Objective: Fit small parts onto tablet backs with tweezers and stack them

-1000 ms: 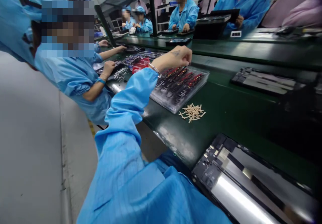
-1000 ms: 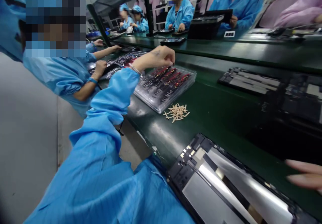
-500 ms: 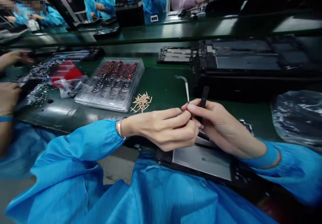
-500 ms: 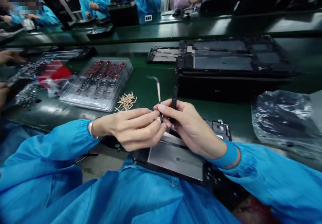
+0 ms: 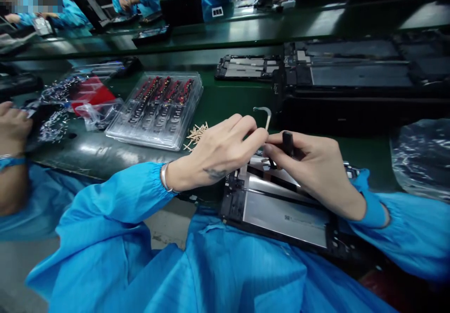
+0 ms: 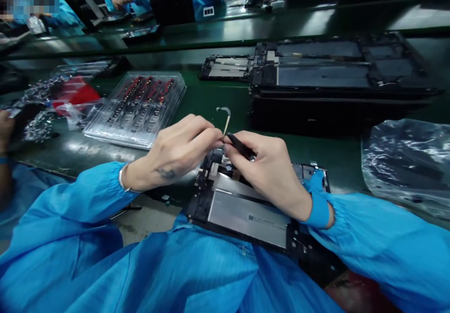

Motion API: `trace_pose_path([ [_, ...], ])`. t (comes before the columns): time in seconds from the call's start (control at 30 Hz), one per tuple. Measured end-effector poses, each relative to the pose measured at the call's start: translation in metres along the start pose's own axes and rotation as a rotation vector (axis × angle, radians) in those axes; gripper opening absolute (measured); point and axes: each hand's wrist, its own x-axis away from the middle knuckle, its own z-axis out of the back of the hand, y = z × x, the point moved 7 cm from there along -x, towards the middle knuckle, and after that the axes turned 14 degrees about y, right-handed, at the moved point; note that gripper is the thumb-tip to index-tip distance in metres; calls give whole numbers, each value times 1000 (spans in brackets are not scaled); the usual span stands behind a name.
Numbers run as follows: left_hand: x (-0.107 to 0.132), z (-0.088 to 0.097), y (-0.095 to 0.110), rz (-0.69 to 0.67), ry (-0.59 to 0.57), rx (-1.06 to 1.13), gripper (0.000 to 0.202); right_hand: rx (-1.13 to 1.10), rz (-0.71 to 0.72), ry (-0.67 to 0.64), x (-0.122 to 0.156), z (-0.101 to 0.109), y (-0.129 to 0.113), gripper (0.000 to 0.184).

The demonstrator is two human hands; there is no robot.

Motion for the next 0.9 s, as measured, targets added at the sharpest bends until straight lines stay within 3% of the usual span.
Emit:
trace_pose_path([
  [0.1, 1, 3, 9, -45, -5, -25, 21, 76, 146, -17, 3, -1, -8, 12],
  [0.2, 4, 7, 12, -85, 26, -16, 22, 81, 188, -63, 5, -4, -11, 13],
  [0.3, 13, 8, -12, 14, -11, -3, 23, 74, 114, -70, 4, -3, -7, 10],
  [0.4, 34, 8, -56, 207, -194, -60, 22, 49, -56, -29, 0, 2, 1, 13],
  [0.5, 65, 6, -89, 315, -460, -111, 24, 32, -202, -2, -3, 5, 9, 20],
  [0.57, 83, 4, -98, 334, -612, -107, 26, 36, -264, 8, -4, 6, 13, 25],
  [0.63, 91, 2, -96, 331, -676, -53, 31, 22, -327, 13, -3, 6, 18, 26],
  [0.7, 84, -1, -89, 355, -595, 31, 38, -46, -418, 3, 0, 2, 23, 25],
  [0.77, 67, -5, -79, 461, -422, 216, 36, -162, -503, 3, 4, -3, 27, 24],
  [0.83, 50, -17, -64, 651, -289, 562, 33, -272, -560, 8, 8, -9, 30, 24],
  [0.9, 36, -34, -46, 857, -245, 970, 36, -333, -577, -4, 10, -13, 31, 25],
])
